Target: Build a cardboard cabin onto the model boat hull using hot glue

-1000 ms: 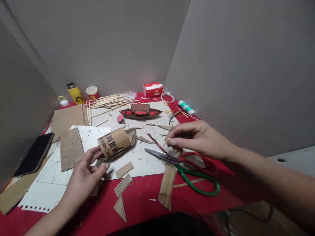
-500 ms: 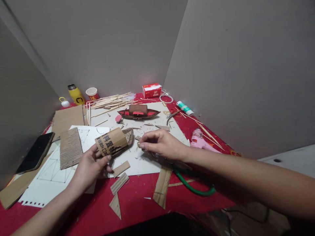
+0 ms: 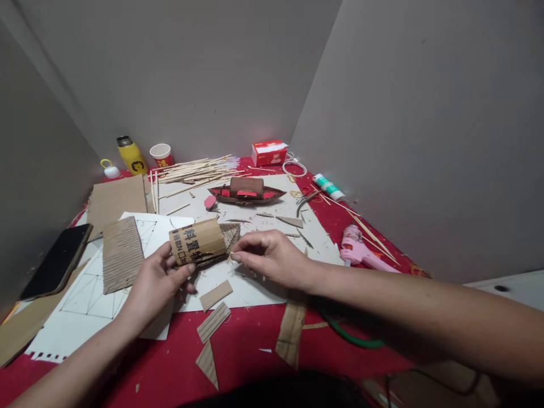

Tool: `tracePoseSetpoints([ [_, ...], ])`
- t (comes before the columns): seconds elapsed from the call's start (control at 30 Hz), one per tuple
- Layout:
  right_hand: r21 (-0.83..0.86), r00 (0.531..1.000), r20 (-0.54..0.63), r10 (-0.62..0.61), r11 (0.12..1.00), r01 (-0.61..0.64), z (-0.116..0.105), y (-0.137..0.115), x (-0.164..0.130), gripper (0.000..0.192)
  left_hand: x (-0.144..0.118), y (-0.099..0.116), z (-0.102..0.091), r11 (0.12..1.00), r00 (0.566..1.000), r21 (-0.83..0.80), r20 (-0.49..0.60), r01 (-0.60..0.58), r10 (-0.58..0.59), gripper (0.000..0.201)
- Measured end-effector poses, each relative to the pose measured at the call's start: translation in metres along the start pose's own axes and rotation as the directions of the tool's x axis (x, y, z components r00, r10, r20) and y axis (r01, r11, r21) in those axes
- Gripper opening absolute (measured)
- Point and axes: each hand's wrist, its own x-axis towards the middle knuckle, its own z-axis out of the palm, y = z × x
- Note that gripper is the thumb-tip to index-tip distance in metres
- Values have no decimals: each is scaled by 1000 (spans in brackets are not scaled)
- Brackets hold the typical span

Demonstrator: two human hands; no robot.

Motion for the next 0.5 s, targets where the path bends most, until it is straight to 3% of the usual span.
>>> tracePoseSetpoints([
  [0.3, -68, 999, -51, 2, 998, -6, 4, -4, -1, 14, -4, -8, -2, 997, 999, -79, 50, -16, 20, 51],
  [0.4, -127, 1000, -22, 8, 992, -11, 3, -6, -5, 12, -10, -8, -5, 998, 999, -56, 1, -33, 33, 58],
  [0.5, -251, 996, 73, -53, 966, 70, -1, -5, -16, 12, -21, -7, -12, 994, 986, 18, -132, -104, 106, 59],
])
